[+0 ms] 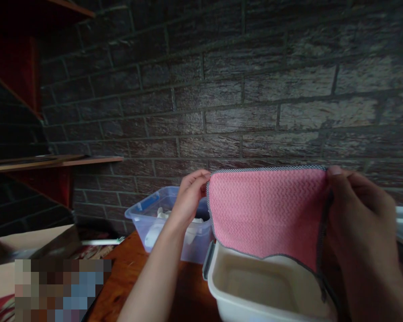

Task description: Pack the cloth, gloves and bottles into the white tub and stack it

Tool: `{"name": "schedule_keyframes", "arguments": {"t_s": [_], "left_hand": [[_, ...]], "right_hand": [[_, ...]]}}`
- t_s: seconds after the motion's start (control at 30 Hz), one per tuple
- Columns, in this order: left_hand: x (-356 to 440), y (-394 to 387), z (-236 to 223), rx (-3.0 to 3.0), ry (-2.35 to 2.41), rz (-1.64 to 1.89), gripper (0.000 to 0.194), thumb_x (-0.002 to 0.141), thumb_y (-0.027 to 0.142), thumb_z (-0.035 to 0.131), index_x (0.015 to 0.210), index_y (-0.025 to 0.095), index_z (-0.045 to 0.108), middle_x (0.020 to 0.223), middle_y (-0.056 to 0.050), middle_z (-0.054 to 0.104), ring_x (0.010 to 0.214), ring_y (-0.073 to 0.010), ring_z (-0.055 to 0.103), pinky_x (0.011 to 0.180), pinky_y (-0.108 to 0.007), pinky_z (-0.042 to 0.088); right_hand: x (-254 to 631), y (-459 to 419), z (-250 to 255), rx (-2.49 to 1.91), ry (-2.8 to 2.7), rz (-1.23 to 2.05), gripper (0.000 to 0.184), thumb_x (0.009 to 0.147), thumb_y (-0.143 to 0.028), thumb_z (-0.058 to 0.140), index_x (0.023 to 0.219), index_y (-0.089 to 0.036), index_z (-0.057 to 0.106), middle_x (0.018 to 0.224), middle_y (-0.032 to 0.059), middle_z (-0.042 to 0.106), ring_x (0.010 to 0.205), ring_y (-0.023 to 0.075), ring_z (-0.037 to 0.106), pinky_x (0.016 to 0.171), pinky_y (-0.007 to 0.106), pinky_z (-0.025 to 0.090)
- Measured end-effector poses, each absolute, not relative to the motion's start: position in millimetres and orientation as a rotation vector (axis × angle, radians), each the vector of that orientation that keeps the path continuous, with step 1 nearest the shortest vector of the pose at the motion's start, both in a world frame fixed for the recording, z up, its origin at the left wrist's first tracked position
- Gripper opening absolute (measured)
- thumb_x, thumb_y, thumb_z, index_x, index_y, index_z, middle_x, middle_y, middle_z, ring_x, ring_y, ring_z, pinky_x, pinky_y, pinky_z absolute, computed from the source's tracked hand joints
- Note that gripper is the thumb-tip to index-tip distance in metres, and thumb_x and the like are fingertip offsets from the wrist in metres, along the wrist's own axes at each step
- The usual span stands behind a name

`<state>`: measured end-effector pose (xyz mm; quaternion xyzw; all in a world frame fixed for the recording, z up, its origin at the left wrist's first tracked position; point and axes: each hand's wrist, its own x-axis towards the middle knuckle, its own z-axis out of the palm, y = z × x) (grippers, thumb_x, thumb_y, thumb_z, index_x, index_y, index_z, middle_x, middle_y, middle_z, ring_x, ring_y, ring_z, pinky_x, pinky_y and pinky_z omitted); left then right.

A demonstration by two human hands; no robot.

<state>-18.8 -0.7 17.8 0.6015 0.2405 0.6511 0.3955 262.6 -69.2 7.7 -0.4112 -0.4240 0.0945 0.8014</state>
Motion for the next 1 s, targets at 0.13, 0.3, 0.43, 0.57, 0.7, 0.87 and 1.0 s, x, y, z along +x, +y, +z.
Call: {"name": "schedule_keyframes", "arguments": {"t_s": [0.13, 0.3, 0.43, 0.57, 0.7, 0.87, 1.0], "left_hand": [[-11.6, -7.0, 15.4, 1.821, 0.69, 1.456, 0.02, 0.089, 0.034, 0.065, 0.1, 0.02, 0.075, 0.076, 0.0, 0.059, 0.068, -0.0139, 0.05, 0.06, -0.024, 0.033], [18.4, -22.4, 4.9, 1.959, 0.555, 0.975, 0.041, 0.087, 0.038, 0.074, 0.124, 0.021, 0.067, 0.081, -0.002, 0.063, 0.069, -0.0147, 0.053, 0.061, -0.026, 0.037], [34.4, -27.7, -0.1, 2.008, 0.454, 0.765, 0.025, 0.089, 0.044, 0.07, 0.092, 0.019, 0.068, 0.073, 0.001, 0.055, 0.064, -0.0136, 0.045, 0.057, -0.026, 0.031], [29.2, -27.2, 1.2, 2.046, 0.517, 0.773, 0.036, 0.094, 0.047, 0.064, 0.071, 0.018, 0.062, 0.065, 0.003, 0.046, 0.06, -0.0125, 0.039, 0.056, -0.027, 0.026], [17.7, -28.3, 3.1, 1.894, 0.559, 0.915, 0.032, 0.095, 0.047, 0.063, 0.081, 0.019, 0.07, 0.07, 0.0, 0.057, 0.062, -0.0137, 0.046, 0.058, -0.027, 0.029], [8.6, -28.4, 4.7, 1.666, 0.576, 1.102, 0.024, 0.089, 0.042, 0.073, 0.088, 0.019, 0.075, 0.077, -0.003, 0.066, 0.066, -0.0161, 0.055, 0.062, -0.027, 0.038], [5.3, -26.0, 9.1, 1.538, 0.593, 1.229, 0.022, 0.088, 0.038, 0.075, 0.091, 0.017, 0.076, 0.079, -0.003, 0.068, 0.065, -0.0137, 0.057, 0.063, -0.024, 0.04]], "right_hand": [[256.4, -71.5, 9.5, -0.806, -1.056, 0.334, 0.03, 0.091, -0.051, 0.071, 0.086, -0.021, 0.07, 0.069, -0.0028, 0.053, 0.062, 0.0129, 0.046, 0.055, 0.026, 0.032], [246.3, -71.5, 12.1, -0.783, -1.328, 0.501, 0.031, 0.092, -0.046, 0.07, 0.076, -0.02, 0.065, 0.067, -0.003, 0.051, 0.061, 0.0121, 0.042, 0.054, 0.025, 0.031], [242.1, -70.9, 12.9, -0.759, -1.361, 0.575, 0.031, 0.094, -0.046, 0.068, 0.077, -0.02, 0.064, 0.066, -0.0037, 0.051, 0.059, 0.0116, 0.04, 0.053, 0.024, 0.031], [244.6, -65.5, 11.7, -0.759, -1.342, 0.551, 0.031, 0.094, -0.045, 0.068, 0.078, -0.02, 0.064, 0.066, -0.0045, 0.05, 0.058, 0.011, 0.041, 0.053, 0.024, 0.03], [249.1, -55.6, 7.0, -0.817, -1.356, 0.43, 0.03, 0.094, -0.046, 0.068, 0.081, -0.018, 0.067, 0.067, -0.0033, 0.056, 0.059, 0.0119, 0.047, 0.053, 0.024, 0.032], [248.4, -50.8, 2.3, -0.985, -1.484, 0.299, 0.03, 0.095, -0.048, 0.064, 0.094, -0.019, 0.072, 0.081, 0.0028, 0.073, 0.07, 0.0177, 0.064, 0.063, 0.027, 0.045], [242.2, -58.2, 4.4, -1.029, -1.589, 0.304, 0.032, 0.095, -0.052, 0.063, 0.095, -0.021, 0.074, 0.083, 0.0034, 0.076, 0.075, 0.0207, 0.069, 0.067, 0.03, 0.049]]}}
